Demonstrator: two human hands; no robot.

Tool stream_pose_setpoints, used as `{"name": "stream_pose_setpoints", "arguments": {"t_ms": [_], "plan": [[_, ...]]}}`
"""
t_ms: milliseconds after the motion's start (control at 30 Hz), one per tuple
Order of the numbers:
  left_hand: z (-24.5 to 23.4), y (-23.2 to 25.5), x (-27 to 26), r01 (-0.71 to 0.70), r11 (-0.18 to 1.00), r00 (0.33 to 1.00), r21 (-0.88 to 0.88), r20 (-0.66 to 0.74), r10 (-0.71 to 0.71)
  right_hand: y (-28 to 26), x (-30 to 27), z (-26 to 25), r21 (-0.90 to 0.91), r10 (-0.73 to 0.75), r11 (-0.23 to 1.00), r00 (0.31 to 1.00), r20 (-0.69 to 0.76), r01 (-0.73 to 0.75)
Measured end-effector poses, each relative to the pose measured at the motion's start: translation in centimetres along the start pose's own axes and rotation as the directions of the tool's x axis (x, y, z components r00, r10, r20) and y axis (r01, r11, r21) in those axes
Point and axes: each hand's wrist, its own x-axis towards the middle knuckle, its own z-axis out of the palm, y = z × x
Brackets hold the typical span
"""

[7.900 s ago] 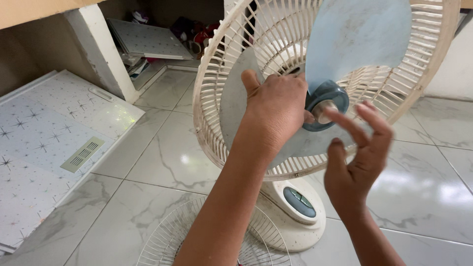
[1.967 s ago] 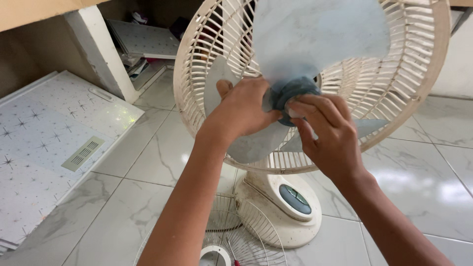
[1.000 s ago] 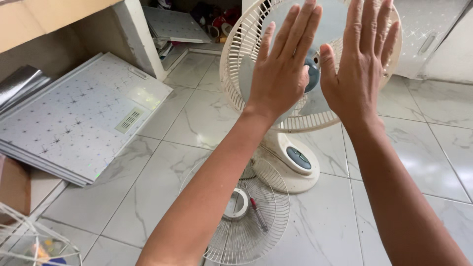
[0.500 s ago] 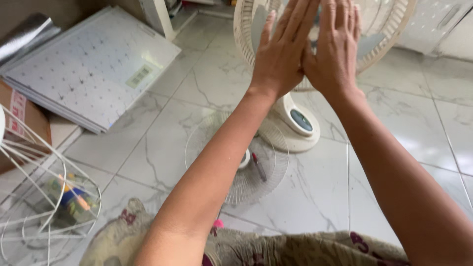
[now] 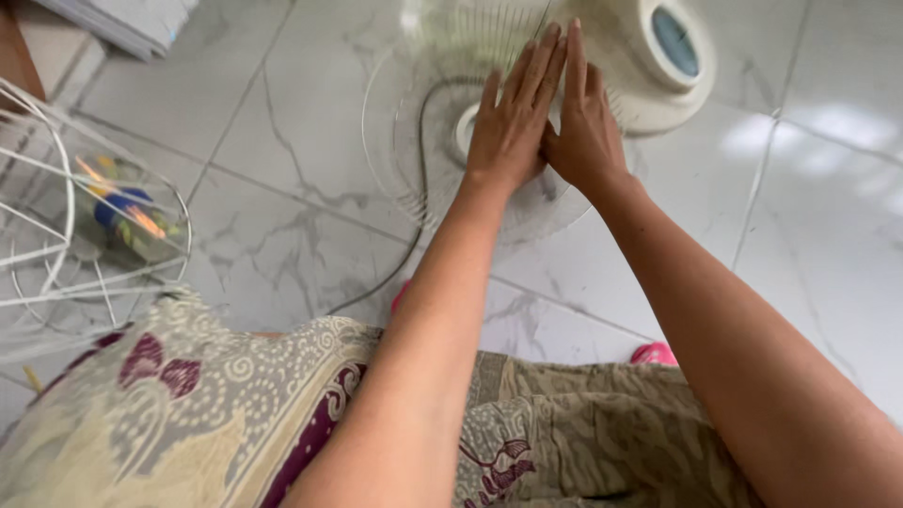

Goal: The person assembles a standing fan by first securing the fan blades to the motor hub with a central cap. Then, the person attaches the front wire cage to the fan base, using a screwdriver to tighten the screws and secure the cage in place.

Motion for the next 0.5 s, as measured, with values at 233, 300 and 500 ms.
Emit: {"name": "stream_pose_setpoints", "arguments": {"t_ms": [233, 300, 500], "plan": [[4.9, 0.4, -7.4, 0.142, 0.97, 0.949, -0.198, 0.304, -0.077, 2.6, -5.4, 7.0, -0.148, 0.168, 0.98, 0.959, 0.23, -0.136], [4.8, 0.5, -8.1, 0.183, 0.943, 0.915, -0.277, 0.399, -0.06, 3.4, -5.4, 8.2, -0.243, 0.216, 0.958, 0.939, 0.266, -0.152], [4.3, 2.0, -8.3, 0.288, 0.936, 0.738, -0.204, 0.67, -0.082, 6.9, -5.8, 10.6, -0.215, 0.241, 0.963, 0.883, 0.402, -0.165]]}}
